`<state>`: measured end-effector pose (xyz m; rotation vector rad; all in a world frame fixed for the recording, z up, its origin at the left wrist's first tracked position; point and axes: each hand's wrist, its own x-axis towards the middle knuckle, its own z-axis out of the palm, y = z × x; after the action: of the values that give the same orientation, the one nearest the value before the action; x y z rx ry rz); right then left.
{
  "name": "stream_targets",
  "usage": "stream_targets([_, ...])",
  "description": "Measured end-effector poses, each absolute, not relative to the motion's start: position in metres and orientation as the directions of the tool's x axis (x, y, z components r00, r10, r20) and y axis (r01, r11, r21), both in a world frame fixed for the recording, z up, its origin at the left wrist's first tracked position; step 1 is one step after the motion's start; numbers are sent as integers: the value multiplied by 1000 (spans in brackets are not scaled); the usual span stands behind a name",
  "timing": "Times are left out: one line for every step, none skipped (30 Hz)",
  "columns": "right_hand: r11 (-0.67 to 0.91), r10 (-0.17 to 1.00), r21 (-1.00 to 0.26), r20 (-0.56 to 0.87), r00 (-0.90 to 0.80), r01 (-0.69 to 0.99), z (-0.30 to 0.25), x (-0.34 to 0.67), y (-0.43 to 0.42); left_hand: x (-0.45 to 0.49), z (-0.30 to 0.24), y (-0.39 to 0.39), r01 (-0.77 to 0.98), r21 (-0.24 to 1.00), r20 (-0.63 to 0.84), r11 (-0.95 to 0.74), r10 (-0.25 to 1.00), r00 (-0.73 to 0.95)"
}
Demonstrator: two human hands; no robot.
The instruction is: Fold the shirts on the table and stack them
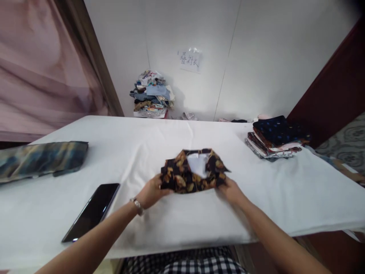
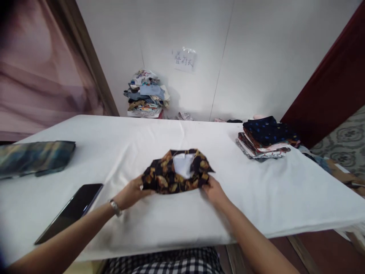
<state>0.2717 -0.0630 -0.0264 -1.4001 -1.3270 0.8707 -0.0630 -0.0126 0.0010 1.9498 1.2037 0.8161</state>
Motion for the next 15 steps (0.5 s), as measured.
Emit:
stream_targets([118, 985, -924, 156, 76, 363, -36, 272, -73, -65, -12, -27, 481, 804, 153, -350, 903, 401])
stream_targets([162, 982, -890, 186, 15, 426, -43, 272, -81, -67, -21, -38, 482, 794, 158, -371, 891, 425])
stream_targets([193, 978, -864, 206, -23, 464, -47, 272, -87, -69, -25, -46, 484, 786, 160, -384, 884, 440])
stream_targets([200, 977, -857, 212, -30, 474, -48, 273, -90, -70, -26, -52, 491, 782, 153, -383, 882, 445])
stream_targets([184, 979, -872, 203, -6, 453, -48, 274, -91, -72, -25, -56, 500, 785, 135, -365, 889, 438])
stream_targets([151, 983, -904, 181, 38, 400, -47, 276, -91, -73, -21, -59, 509, 797, 103, -325, 904, 415])
stream_targets([112, 985, -941, 147, 87, 318, -46, 278, -91, -74, -18, -60, 513, 817, 61, -265, 923, 379])
stream_targets([69, 985, -974, 100, 138, 216, -44, 281, -89, -76, -14, -60, 508, 839, 18, -194, 944, 330])
stream_targets([25, 980, -994, 45, 192, 107, -42, 285, -88, -77, -10, -59, 496, 860, -20, -118, 964, 265])
stream_targets([-20, 969, -1000, -17, 248, 9, -40, 289, -86, -77, -8, -57, 482, 875, -52, -47, 980, 190])
stream_targets([-68, 952, -996, -84, 296, -64, -38, 292, -84, -77, -6, -54, 471, 882, -77, 13, 990, 116])
stream_targets([-119, 933, -987, -148, 327, -108, -36, 295, -81, -76, -5, -49, 468, 882, -97, 63, 994, 49])
stream_targets([-172, 918, -977, -204, 339, -124, -34, 296, -77, -74, -3, -44, 480, 872, -111, 98, 994, -2])
stream_targets([-220, 911, -969, -245, 333, -112, -32, 296, -73, -70, -2, -38, 509, 852, -121, 122, 992, -34])
stream_targets([-253, 913, -965, -263, 313, -75, -31, 295, -67, -65, -1, -31, 549, 826, -125, 130, 991, -47])
